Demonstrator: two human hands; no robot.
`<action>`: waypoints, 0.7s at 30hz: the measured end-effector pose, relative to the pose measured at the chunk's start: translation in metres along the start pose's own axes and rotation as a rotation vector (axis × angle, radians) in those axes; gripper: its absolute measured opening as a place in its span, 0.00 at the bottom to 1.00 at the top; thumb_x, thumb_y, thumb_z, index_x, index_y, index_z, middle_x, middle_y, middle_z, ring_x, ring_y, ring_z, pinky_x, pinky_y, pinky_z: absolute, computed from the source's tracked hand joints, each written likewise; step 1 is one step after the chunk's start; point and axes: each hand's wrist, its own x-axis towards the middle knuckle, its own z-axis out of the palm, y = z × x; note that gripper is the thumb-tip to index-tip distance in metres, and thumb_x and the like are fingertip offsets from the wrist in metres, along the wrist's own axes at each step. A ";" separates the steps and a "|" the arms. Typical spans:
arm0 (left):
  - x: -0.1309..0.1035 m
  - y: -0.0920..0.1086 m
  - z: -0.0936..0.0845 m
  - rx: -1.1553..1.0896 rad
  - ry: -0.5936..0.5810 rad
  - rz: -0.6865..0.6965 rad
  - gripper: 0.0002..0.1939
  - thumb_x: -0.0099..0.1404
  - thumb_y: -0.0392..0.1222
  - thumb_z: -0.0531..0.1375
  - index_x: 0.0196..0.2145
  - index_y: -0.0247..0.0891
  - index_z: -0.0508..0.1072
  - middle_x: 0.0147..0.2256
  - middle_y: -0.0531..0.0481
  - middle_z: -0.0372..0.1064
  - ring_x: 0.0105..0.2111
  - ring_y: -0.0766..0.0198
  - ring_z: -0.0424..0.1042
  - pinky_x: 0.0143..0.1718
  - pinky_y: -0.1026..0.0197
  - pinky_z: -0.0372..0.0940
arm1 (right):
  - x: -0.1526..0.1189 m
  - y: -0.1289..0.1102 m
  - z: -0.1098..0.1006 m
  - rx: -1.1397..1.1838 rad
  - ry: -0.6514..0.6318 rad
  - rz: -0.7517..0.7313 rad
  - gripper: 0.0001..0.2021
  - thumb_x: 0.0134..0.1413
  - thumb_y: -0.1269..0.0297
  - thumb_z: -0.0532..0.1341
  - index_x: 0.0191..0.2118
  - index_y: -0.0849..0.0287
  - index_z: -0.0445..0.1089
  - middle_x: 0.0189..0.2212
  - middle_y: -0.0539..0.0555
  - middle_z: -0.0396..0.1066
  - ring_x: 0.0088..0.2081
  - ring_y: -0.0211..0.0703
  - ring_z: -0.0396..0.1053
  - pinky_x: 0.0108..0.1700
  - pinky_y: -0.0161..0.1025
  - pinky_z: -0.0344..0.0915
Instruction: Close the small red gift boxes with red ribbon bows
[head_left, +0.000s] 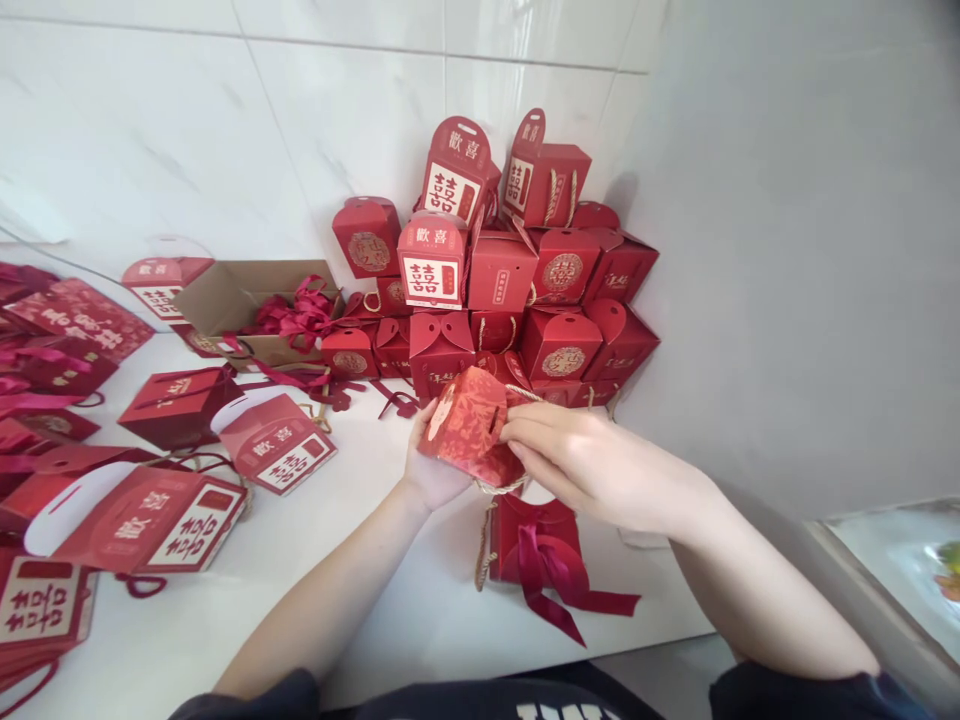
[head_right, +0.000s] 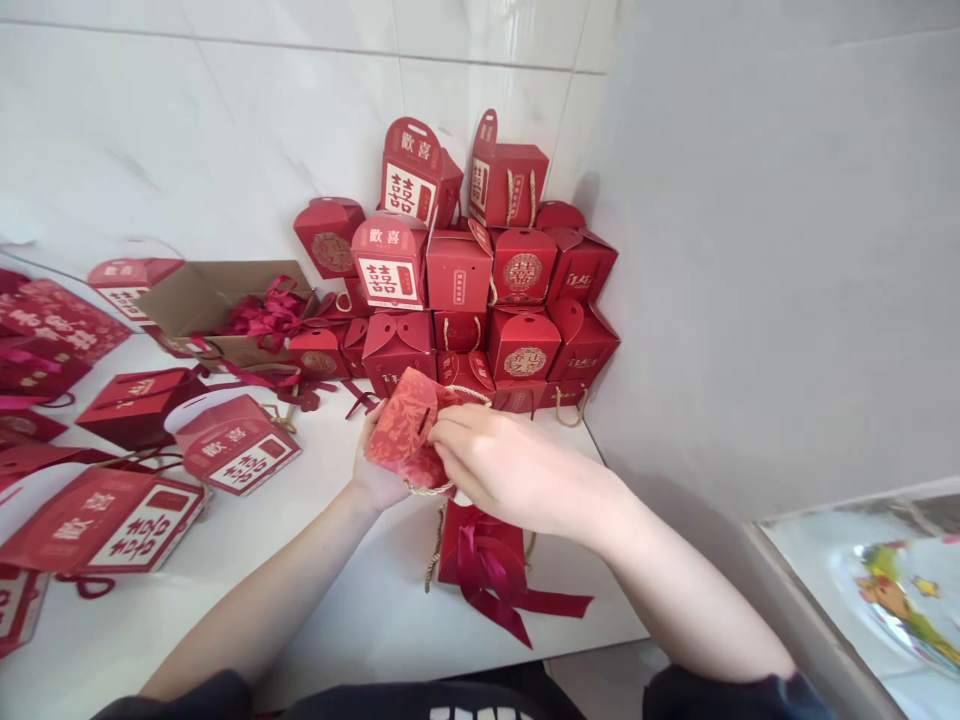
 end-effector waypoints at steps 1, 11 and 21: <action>0.001 -0.001 -0.002 -0.007 0.000 0.009 0.26 0.65 0.55 0.52 0.49 0.33 0.73 0.45 0.42 0.75 0.46 0.51 0.73 0.54 0.50 0.61 | 0.002 0.000 0.000 0.007 -0.005 0.051 0.09 0.63 0.73 0.49 0.36 0.58 0.65 0.31 0.53 0.69 0.30 0.40 0.66 0.31 0.38 0.63; -0.004 -0.005 -0.008 0.098 -0.013 -0.029 0.30 0.65 0.56 0.51 0.58 0.35 0.66 0.49 0.41 0.73 0.52 0.48 0.70 0.56 0.47 0.59 | 0.015 0.020 -0.003 0.320 -0.334 0.062 0.12 0.58 0.74 0.52 0.27 0.58 0.68 0.25 0.49 0.72 0.27 0.37 0.68 0.30 0.35 0.62; -0.012 -0.011 -0.012 0.093 -0.096 -0.012 0.34 0.67 0.58 0.47 0.64 0.36 0.58 0.49 0.41 0.73 0.53 0.49 0.70 0.58 0.49 0.57 | 0.012 -0.006 0.025 0.397 -0.285 0.088 0.11 0.55 0.52 0.62 0.38 0.51 0.75 0.42 0.50 0.75 0.42 0.45 0.73 0.41 0.39 0.69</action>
